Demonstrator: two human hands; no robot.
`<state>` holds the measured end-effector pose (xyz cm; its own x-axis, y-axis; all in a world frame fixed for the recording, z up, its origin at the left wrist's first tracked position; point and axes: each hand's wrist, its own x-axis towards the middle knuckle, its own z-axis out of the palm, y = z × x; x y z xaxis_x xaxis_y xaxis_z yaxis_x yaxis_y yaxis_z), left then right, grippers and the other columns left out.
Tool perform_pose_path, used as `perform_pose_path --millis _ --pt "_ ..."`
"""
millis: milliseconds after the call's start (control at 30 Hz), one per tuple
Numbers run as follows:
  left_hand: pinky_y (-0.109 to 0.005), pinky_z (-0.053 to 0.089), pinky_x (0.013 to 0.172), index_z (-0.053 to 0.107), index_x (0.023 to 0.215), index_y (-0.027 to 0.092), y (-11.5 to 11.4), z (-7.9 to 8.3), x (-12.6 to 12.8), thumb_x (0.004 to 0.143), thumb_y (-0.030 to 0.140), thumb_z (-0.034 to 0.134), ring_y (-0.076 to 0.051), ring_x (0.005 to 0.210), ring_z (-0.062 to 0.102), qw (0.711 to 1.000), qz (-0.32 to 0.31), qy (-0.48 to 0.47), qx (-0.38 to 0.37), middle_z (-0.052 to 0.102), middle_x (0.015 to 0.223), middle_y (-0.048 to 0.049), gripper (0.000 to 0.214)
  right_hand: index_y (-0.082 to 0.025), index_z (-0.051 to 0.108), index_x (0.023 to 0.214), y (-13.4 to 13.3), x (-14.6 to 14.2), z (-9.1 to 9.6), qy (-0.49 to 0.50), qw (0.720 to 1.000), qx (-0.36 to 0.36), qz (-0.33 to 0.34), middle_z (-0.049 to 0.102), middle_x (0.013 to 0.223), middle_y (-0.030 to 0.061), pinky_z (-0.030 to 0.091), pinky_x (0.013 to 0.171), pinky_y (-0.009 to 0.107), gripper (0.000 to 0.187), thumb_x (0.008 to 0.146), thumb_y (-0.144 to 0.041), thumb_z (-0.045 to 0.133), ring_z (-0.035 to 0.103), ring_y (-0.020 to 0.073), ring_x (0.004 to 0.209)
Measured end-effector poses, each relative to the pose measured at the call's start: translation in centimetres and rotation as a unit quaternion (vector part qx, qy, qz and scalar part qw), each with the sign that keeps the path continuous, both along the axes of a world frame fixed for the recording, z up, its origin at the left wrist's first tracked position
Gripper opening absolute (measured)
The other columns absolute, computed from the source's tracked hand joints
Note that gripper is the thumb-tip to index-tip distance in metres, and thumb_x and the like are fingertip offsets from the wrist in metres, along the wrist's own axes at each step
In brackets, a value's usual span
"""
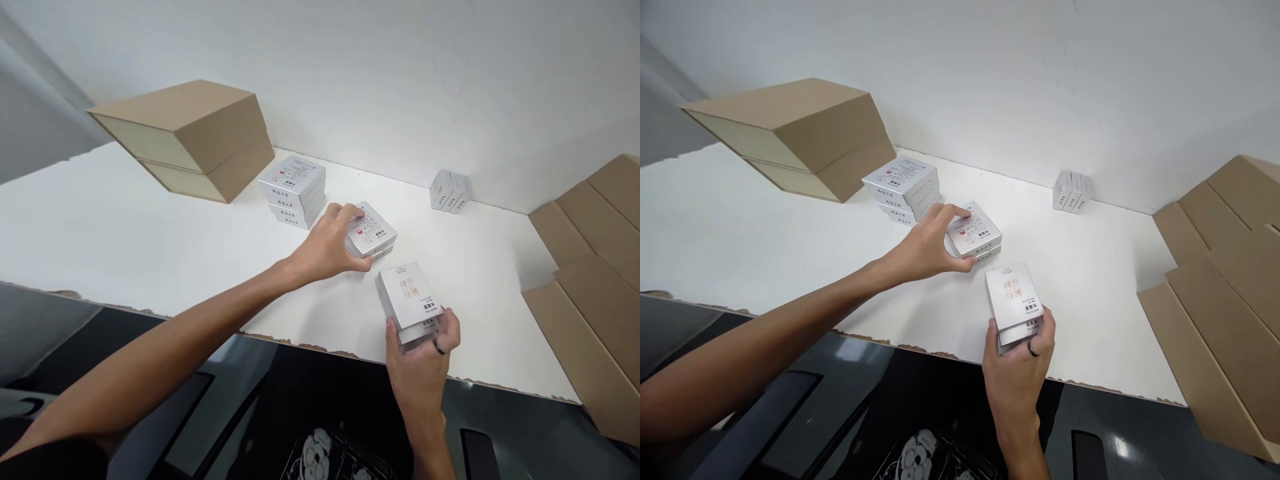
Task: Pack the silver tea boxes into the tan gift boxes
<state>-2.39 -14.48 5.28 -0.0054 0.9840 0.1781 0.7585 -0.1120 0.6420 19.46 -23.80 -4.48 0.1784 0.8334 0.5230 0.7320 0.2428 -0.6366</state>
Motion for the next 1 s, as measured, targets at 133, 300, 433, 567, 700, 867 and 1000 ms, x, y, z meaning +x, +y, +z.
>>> perform_pose_path --millis 133,300,433,567,700,867,1000 --pt "-0.054 0.051 0.110 0.046 0.127 0.021 2.4 -2.2 -0.1 0.066 0.042 0.079 -0.037 0.128 0.055 0.999 -0.020 0.020 -0.031 0.047 0.137 -0.0156 0.072 -0.016 0.023 0.152 0.3 1.0 0.0 0.025 1.000 -0.011 0.011 0.049 0.142 0.0260 0.057 0.099 0.053 0.086 0.093 -0.056 0.071 0.060 0.0336 0.124" --pt "-0.053 0.050 0.111 0.046 0.125 0.023 3.3 -3.1 -0.5 0.065 0.046 0.080 -0.037 0.129 0.056 0.998 -0.032 0.024 -0.053 0.048 0.136 -0.0140 0.072 -0.017 0.021 0.153 0.3 1.0 0.4 0.037 0.999 -0.014 0.030 0.047 0.145 0.0250 0.057 0.102 0.053 0.089 0.092 -0.054 0.074 0.057 0.0323 0.129" --pt "-0.058 0.045 0.115 0.044 0.129 0.024 3.2 -2.7 -0.6 0.067 0.046 0.080 -0.038 0.136 0.049 0.997 -0.038 0.033 -0.055 0.049 0.140 -0.0141 0.075 -0.020 0.018 0.153 0.7 1.1 0.9 0.037 0.997 0.022 0.056 0.041 0.151 0.0246 0.053 0.108 0.057 0.092 0.090 -0.051 0.078 0.050 0.0319 0.137" --pt "-0.057 0.046 0.111 0.050 0.119 0.025 3.1 -1.3 -0.9 0.069 0.050 0.081 -0.035 0.129 0.053 1.000 -0.008 -0.005 -0.011 0.057 0.132 -0.0109 0.064 -0.022 0.017 0.150 1.2 1.4 0.9 0.047 0.995 0.032 0.082 0.047 0.145 0.0223 0.059 0.100 0.054 0.084 0.093 -0.043 0.076 0.054 0.0295 0.131" --pt "-0.046 0.050 0.104 0.050 0.117 0.026 2.6 0.7 -1.3 0.075 0.048 0.079 -0.026 0.122 0.058 0.987 0.065 -0.085 0.123 0.057 0.132 -0.0078 0.057 -0.021 0.020 0.149 1.2 1.5 0.7 0.062 0.995 0.025 0.078 0.047 0.141 0.0218 0.061 0.095 0.048 0.081 0.094 -0.044 0.074 0.057 0.0285 0.126" --pt "-0.047 0.049 0.106 0.050 0.114 0.026 1.9 -0.4 -1.6 0.071 0.049 0.083 -0.028 0.126 0.055 0.992 0.055 -0.066 0.093 0.056 0.129 -0.0065 0.059 -0.021 0.025 0.150 1.2 1.8 0.4 0.054 0.996 -0.003 0.075 0.047 0.142 0.0218 0.059 0.099 0.053 0.078 0.094 -0.049 0.072 0.058 0.0302 0.124" --pt "-0.052 0.047 0.108 0.049 0.114 0.025 1.8 -2.7 -1.1 0.067 0.046 0.083 -0.031 0.124 0.053 0.999 0.026 -0.030 -0.037 0.052 0.130 -0.0093 0.061 -0.021 0.034 0.147 1.3 1.9 0.5 0.011 0.997 0.020 0.074 0.048 0.140 0.0201 0.055 0.102 0.056 0.069 0.096 -0.048 0.071 0.054 0.0321 0.130"
